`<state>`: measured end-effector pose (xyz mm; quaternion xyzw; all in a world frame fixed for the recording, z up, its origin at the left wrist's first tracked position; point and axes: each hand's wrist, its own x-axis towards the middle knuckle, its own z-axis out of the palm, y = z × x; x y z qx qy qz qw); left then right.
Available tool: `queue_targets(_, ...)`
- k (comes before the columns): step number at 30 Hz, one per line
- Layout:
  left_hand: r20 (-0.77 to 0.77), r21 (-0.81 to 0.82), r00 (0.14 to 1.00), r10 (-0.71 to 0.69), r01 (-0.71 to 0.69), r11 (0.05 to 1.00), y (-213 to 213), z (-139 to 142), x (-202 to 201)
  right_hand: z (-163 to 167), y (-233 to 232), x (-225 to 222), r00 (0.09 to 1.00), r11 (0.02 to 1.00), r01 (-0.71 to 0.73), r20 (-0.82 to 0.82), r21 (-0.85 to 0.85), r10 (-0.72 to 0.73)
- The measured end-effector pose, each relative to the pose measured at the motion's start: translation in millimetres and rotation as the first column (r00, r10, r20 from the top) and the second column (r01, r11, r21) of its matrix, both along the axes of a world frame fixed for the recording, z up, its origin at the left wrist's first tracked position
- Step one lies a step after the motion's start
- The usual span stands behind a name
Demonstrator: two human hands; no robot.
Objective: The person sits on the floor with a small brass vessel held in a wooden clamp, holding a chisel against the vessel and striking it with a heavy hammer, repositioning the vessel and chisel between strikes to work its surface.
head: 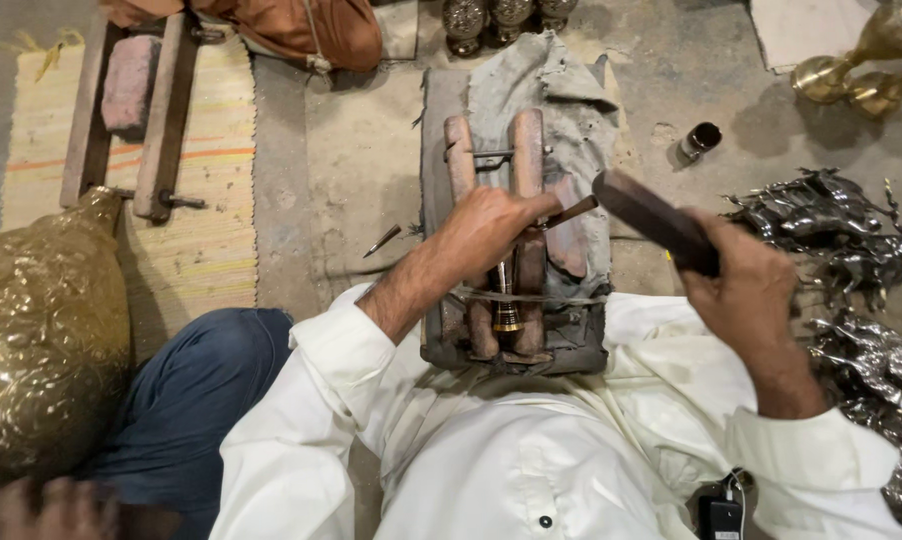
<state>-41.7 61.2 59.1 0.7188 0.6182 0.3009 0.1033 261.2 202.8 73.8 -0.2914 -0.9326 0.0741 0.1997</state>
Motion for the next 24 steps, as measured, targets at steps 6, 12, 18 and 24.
queue_targets(6,0.083,0.093,0.991,0.107,-0.115,0.989,-10.9,-5.2,7.7,41.8,1.6,-18.9,0.997,0.999,-0.031,0.065,-0.017,0.032)
queue_targets(12,0.161,0.178,0.960,0.229,-0.256,0.950,-23.7,-11.5,16.4,69.3,7.0,-39.9,0.985,0.989,-0.138,0.115,0.062,0.130)
queue_targets(18,0.322,0.119,0.879,0.352,-0.407,0.906,-31.5,-22.2,27.0,86.0,10.5,-62.9,0.948,0.920,-0.270,0.245,0.285,0.202)
queue_targets(24,0.400,0.226,0.830,0.389,-0.500,0.836,-45.5,-22.1,39.7,101.5,5.0,-89.1,0.893,0.912,-0.286,0.427,0.293,0.143)
